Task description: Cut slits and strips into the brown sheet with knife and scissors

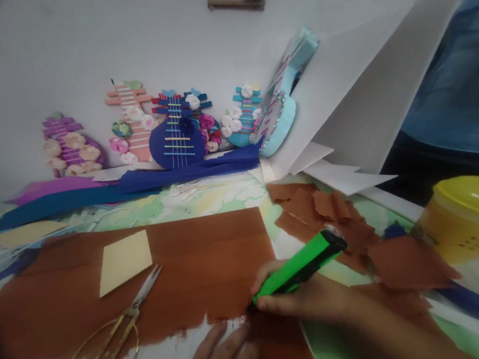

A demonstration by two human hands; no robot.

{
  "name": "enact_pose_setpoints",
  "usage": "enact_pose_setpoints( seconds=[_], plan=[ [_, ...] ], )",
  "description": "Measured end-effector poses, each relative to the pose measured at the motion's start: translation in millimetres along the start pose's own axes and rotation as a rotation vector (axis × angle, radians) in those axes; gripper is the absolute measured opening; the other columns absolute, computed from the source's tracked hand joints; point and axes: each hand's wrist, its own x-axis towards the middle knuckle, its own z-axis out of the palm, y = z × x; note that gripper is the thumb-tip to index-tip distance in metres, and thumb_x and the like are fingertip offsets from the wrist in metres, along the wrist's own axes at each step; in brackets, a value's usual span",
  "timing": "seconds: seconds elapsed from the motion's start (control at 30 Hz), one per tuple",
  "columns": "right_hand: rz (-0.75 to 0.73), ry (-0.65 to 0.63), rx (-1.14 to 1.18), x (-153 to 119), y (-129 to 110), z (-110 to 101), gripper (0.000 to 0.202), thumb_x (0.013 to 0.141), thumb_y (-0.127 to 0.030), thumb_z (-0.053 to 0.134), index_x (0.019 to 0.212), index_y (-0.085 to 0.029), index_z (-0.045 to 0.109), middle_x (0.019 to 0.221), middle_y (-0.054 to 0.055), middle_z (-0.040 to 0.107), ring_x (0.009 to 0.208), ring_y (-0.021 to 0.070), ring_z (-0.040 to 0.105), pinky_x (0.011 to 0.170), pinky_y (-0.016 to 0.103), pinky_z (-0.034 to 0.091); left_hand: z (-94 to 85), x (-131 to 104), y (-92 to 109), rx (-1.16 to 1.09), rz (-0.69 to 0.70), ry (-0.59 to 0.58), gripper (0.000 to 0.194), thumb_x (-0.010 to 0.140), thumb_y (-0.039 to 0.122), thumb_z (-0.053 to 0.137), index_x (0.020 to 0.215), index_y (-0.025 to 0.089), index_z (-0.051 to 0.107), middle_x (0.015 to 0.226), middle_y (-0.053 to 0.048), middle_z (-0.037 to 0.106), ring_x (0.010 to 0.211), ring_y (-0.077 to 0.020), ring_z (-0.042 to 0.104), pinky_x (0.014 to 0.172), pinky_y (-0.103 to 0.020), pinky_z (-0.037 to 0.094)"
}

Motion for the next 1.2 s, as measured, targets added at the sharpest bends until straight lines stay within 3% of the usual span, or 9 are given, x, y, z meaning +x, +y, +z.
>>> enact_pose_setpoints(
  seconds=[0.17,0.33,0.57,0.7,0.97,1.2],
  plan=[
    [-0.010,-0.004,-0.016,0,-2,1,0.016,0.072,-0.026,0.058,0.085,-0.017,0.058,0.084,0.005,0.060,0.078,0.0149,0.056,0.068,0.027,0.046,-6.1,0,-6,-0.006,0.121,-0.110,0.011,0.080,0.023,0.045,0.080,0.027,0.055,0.072,0.004,0.057,0.081,-0.0178,0.053,0.077,-0.035,0.036],
    [-0.023,-0.022,0.049,0,0,0,0.016,0.071,-0.025,0.059,0.085,-0.018,0.058,0.085,0.005,0.060,0.079,0.0152,0.057,0.069,0.027,0.047,-3.4,-5,-7,0.028,0.140,-0.156,0.013,0.081,0.024,0.046,0.089,0.027,0.055,0.073,0.003,0.057,0.082,-0.0161,0.054,0.081,-0.033,0.036],
    [-0.086,-0.003,-0.022,2,7,3,0.014,0.072,-0.025,0.058,0.084,-0.018,0.058,0.082,0.005,0.060,0.075,0.0138,0.057,0.066,0.026,0.048,-1.5,-5,-7,0.038,0.146,-0.088,0.015,0.081,0.022,0.047,0.093,0.028,0.054,0.076,0.004,0.057,0.085,-0.0154,0.054,0.088,-0.037,0.033],
    [-0.160,0.015,-0.124,2,11,4,0.012,0.070,-0.024,0.059,0.082,-0.019,0.059,0.079,0.004,0.061,0.074,0.0135,0.057,0.065,0.024,0.047,-2.8,-4,-8,0.016,0.136,-0.141,0.017,0.083,0.021,0.044,0.094,0.028,0.053,0.075,0.004,0.057,0.087,-0.0148,0.053,0.090,-0.038,0.031],
    [-0.087,-0.046,-0.020,0,-5,-2,0.015,0.073,-0.024,0.057,0.086,-0.017,0.056,0.085,0.005,0.059,0.079,0.0144,0.056,0.069,0.027,0.046,-1.1,-7,-8,0.040,0.181,-0.125,0.017,0.081,0.023,0.047,0.097,0.027,0.052,0.084,0.002,0.057,0.088,-0.0174,0.053,0.088,-0.041,0.032],
    [-0.146,-0.028,-0.131,0,-1,-2,0.015,0.072,-0.023,0.058,0.086,-0.018,0.057,0.083,0.004,0.058,0.076,0.0131,0.055,0.066,0.025,0.045,3.3,-12,-9,0.056,0.201,-0.135,0.017,0.081,0.021,0.048,0.096,0.027,0.052,0.084,0.002,0.057,0.090,-0.0174,0.052,0.089,-0.042,0.031]
  ],
)
